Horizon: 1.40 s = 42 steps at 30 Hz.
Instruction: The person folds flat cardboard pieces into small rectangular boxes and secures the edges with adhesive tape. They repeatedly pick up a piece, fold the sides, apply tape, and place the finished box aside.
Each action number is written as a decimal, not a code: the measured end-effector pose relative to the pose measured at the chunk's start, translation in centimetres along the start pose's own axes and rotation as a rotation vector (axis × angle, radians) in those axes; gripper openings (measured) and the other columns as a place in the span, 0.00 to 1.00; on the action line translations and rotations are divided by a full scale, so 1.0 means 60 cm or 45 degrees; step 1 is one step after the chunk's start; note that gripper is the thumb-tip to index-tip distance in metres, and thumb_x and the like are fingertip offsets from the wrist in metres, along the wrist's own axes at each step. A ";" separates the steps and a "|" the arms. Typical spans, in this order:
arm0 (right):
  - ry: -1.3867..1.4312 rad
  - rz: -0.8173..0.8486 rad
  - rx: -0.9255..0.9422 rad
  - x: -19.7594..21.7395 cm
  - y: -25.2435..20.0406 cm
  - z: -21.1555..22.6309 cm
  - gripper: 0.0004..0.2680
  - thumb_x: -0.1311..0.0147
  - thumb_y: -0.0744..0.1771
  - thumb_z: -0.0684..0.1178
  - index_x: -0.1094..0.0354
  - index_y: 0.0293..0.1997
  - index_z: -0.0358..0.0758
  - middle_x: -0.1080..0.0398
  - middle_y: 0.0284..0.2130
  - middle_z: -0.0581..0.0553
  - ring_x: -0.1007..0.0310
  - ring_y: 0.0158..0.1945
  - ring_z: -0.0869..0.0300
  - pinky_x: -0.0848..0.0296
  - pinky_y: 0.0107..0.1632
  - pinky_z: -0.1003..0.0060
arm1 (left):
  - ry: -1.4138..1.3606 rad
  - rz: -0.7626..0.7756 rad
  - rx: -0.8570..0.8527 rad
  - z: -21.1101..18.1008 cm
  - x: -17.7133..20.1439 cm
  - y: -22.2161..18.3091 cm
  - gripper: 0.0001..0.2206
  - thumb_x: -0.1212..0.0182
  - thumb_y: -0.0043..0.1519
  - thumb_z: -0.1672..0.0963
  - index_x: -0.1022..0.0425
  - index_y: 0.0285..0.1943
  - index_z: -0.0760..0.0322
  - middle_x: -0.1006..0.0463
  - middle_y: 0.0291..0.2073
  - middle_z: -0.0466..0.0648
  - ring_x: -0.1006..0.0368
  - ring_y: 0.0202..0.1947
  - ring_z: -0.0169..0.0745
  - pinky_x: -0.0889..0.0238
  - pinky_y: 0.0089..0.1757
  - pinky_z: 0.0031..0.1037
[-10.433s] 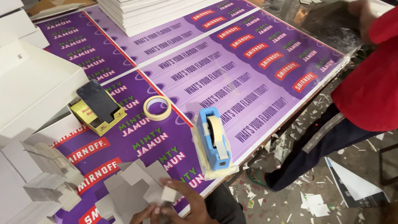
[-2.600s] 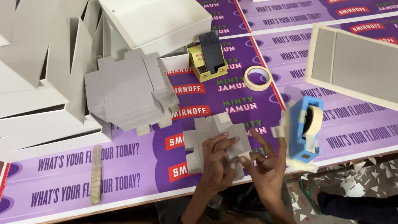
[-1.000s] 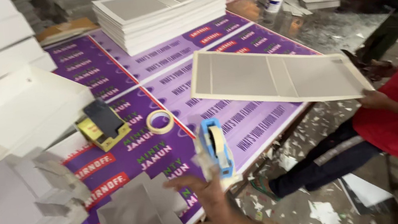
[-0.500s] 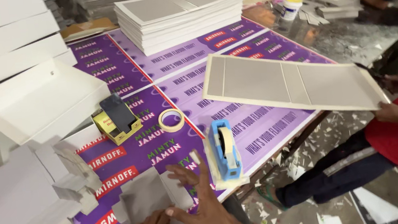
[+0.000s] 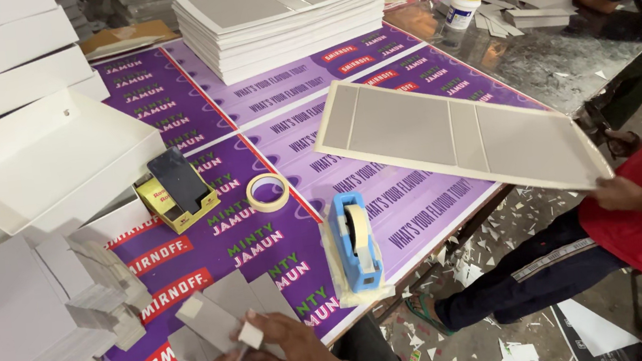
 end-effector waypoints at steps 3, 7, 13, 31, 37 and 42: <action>0.003 0.027 -0.010 0.000 -0.011 -0.007 0.33 0.37 0.67 0.32 0.57 0.79 0.44 0.27 0.58 0.39 0.23 0.56 0.44 0.22 0.57 0.56 | 0.054 0.020 -0.013 0.051 0.028 -0.005 0.08 0.35 0.61 0.63 0.23 0.48 0.70 0.20 0.44 0.58 0.19 0.47 0.44 0.27 0.53 0.34; -0.002 -0.009 0.081 -0.010 -0.020 -0.010 0.33 0.41 0.67 0.29 0.59 0.79 0.47 0.27 0.58 0.36 0.24 0.61 0.41 0.22 0.62 0.54 | 0.159 -0.068 -0.022 0.081 0.064 -0.016 0.04 0.35 0.63 0.63 0.21 0.44 0.69 0.18 0.41 0.58 0.20 0.48 0.43 0.29 0.55 0.33; 0.007 0.012 0.111 -0.007 -0.029 -0.022 0.34 0.43 0.66 0.28 0.59 0.78 0.49 0.27 0.58 0.35 0.25 0.64 0.41 0.22 0.64 0.51 | 0.019 -0.145 0.020 0.095 0.037 -0.030 0.04 0.36 0.64 0.63 0.21 0.45 0.67 0.19 0.43 0.58 0.21 0.49 0.44 0.30 0.56 0.35; 0.065 -0.462 -0.329 0.035 -0.077 -0.037 0.13 0.48 0.58 0.32 0.19 0.41 0.29 0.18 0.34 0.39 0.22 0.34 0.53 0.26 0.40 0.60 | 0.785 0.331 -0.450 -0.194 -0.071 0.087 0.17 0.40 0.53 0.65 0.19 0.49 0.59 0.25 0.59 0.56 0.32 0.64 0.51 0.37 0.59 0.42; -0.030 -0.365 -0.092 0.018 -0.116 -0.083 0.09 0.41 0.61 0.34 0.20 0.43 0.30 0.23 0.25 0.47 0.27 0.27 0.59 0.29 0.43 0.62 | 0.829 0.370 -0.543 -0.242 -0.099 0.112 0.16 0.43 0.53 0.64 0.23 0.50 0.60 0.22 0.58 0.49 0.29 0.58 0.52 0.40 0.58 0.43; 0.283 -0.503 -0.660 0.013 -0.120 -0.099 0.23 0.44 0.65 0.35 0.51 0.68 0.34 0.22 0.30 0.44 0.22 0.33 0.62 0.22 0.41 0.69 | 0.730 0.400 -0.511 -0.261 -0.097 0.105 0.16 0.44 0.57 0.65 0.23 0.53 0.63 0.23 0.56 0.50 0.30 0.55 0.56 0.38 0.57 0.42</action>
Point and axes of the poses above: each hand's wrist, its own y-axis towards the middle knuckle, its own x-axis out of the back of the hand, z = x × y, the point moved 5 cm from there along y, towards the middle knuckle
